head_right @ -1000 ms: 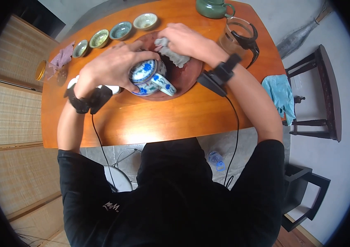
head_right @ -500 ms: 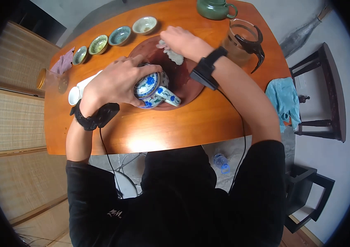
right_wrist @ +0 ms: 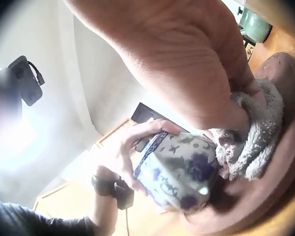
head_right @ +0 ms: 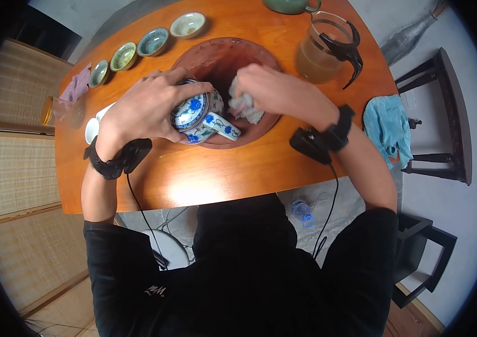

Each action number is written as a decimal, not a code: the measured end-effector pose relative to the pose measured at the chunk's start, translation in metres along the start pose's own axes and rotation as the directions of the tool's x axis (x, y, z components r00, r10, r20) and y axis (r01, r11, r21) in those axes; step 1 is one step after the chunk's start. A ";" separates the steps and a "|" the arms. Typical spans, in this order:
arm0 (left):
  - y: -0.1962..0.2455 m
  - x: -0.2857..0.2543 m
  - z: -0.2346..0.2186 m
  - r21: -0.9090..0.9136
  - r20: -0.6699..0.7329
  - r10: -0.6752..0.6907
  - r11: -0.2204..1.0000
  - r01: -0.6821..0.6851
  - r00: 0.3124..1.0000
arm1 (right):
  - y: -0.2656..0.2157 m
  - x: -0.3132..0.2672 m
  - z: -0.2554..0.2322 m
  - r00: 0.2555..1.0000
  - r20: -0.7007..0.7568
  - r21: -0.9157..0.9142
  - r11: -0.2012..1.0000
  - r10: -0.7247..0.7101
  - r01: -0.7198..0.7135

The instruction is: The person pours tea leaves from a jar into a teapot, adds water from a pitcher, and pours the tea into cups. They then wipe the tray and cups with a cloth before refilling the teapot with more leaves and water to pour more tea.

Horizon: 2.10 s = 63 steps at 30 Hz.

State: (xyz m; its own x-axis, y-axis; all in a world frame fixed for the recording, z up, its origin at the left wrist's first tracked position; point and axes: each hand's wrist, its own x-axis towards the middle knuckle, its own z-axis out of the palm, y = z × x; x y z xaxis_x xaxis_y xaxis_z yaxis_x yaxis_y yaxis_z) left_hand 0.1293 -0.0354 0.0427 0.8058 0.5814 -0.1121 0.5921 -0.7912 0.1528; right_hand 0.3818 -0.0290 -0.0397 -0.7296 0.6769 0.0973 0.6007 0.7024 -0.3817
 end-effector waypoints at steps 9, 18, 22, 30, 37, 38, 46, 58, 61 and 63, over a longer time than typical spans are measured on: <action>0.006 0.000 -0.001 0.070 -0.044 0.007 0.998 -0.004 0.999 | 0.040 0.106 0.015 0.968 -0.216 -0.126 0.986 -0.130 0.105; 0.003 0.006 0.004 0.002 0.025 0.005 1.000 -0.005 1.000 | 0.070 0.074 0.024 0.951 -0.279 -0.245 0.967 -0.135 0.066; 0.002 0.009 0.008 0.000 0.029 0.029 1.000 -0.029 0.999 | 0.043 0.030 -0.013 0.978 0.014 -0.296 0.935 0.209 -0.195; -0.002 0.011 0.013 -0.031 0.013 0.035 0.999 -0.035 0.999 | -0.018 -0.058 0.018 0.990 -0.133 -0.078 0.996 -0.042 0.032; -0.005 0.009 0.016 -0.024 0.002 0.057 0.998 -0.057 0.998 | 0.041 0.009 0.021 0.906 -0.405 -0.164 0.985 -0.121 0.058; -0.004 0.009 0.014 -0.016 0.013 0.055 0.998 -0.054 0.998 | 0.051 0.028 0.022 0.909 -0.407 -0.177 0.984 -0.092 0.021; 0.000 0.007 0.015 0.031 -0.043 0.049 0.998 -0.048 0.998 | 0.025 0.127 0.017 0.999 -0.028 -0.104 0.994 -0.030 0.027; 0.002 0.010 0.019 -0.023 -0.040 0.050 0.998 -0.051 0.998 | 0.059 -0.003 0.010 0.946 -0.177 0.013 0.962 0.270 -0.272; 0.003 0.010 0.020 -0.021 -0.044 0.052 0.998 -0.053 0.998 | 0.032 -0.046 0.017 0.955 -0.288 -0.113 0.993 -0.073 0.042; 0.003 0.010 0.019 -0.007 -0.040 0.051 0.999 -0.051 0.998 | 0.004 -0.056 0.019 0.958 -0.257 -0.083 0.990 -0.130 0.112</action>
State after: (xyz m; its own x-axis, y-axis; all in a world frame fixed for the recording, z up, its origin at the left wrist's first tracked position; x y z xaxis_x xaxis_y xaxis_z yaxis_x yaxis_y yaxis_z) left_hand 0.1391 -0.0357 0.0233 0.8343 0.5476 -0.0646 0.5501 -0.8185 0.1657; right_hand 0.4181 -0.0684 -0.0642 -0.6929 0.6133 0.3793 0.5400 0.7899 -0.2907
